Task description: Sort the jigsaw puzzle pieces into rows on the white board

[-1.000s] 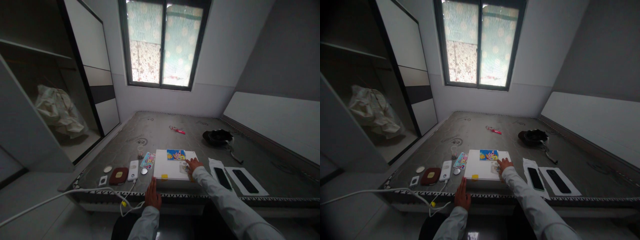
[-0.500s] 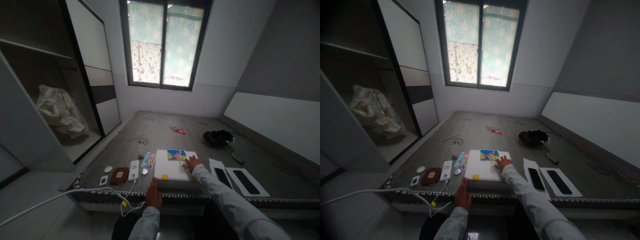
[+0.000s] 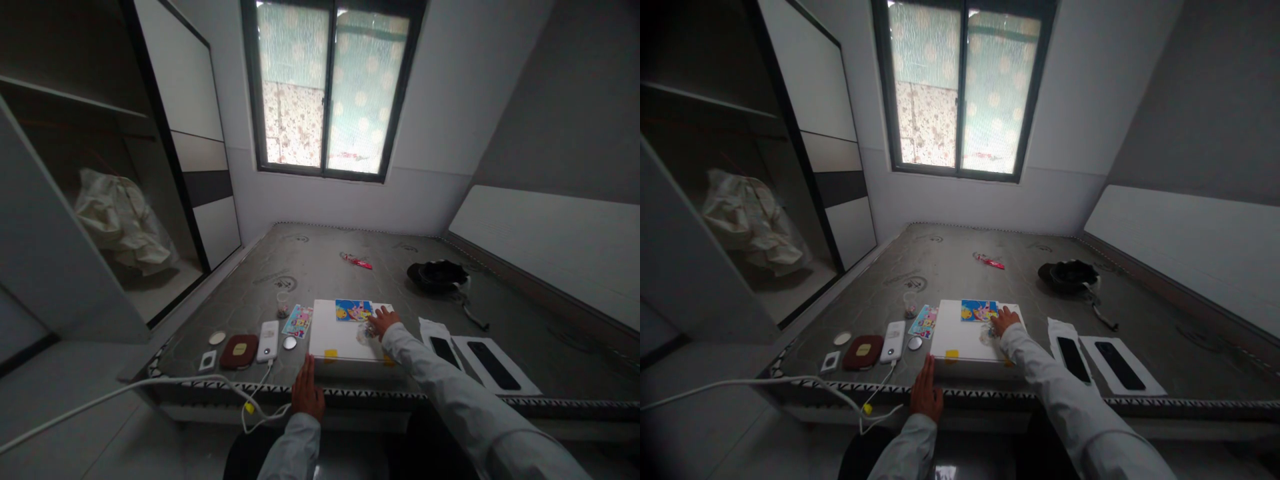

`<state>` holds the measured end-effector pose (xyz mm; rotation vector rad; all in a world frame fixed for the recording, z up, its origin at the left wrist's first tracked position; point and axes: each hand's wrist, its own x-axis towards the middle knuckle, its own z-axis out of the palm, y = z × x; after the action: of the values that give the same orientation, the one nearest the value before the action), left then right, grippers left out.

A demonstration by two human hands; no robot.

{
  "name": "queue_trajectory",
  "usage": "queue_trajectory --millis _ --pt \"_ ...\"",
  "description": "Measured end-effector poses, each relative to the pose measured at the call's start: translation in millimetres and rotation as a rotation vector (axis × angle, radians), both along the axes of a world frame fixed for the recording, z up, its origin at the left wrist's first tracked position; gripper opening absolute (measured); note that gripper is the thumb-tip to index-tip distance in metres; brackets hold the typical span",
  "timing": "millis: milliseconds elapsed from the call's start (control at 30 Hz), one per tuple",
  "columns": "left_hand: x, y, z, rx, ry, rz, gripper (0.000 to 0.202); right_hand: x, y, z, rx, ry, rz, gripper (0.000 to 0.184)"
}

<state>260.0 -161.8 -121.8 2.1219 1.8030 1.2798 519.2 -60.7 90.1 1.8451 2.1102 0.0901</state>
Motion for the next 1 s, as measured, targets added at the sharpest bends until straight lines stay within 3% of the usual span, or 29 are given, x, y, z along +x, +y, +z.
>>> queue_trajectory --millis 267,767,1000 --pt "0 2 -2.5 -0.002 -0.003 -0.003 0.092 -5 0 3.6 0.016 0.019 0.019 0.06" --pt "-1 3 -3.5 0.003 -0.013 0.003 0.092 -1 11 6.3 0.008 -0.031 0.004 0.038" --pt "-1 2 -1.5 0.04 -0.012 0.002 0.091 -4 14 11.9 0.012 -0.05 0.075 0.032"
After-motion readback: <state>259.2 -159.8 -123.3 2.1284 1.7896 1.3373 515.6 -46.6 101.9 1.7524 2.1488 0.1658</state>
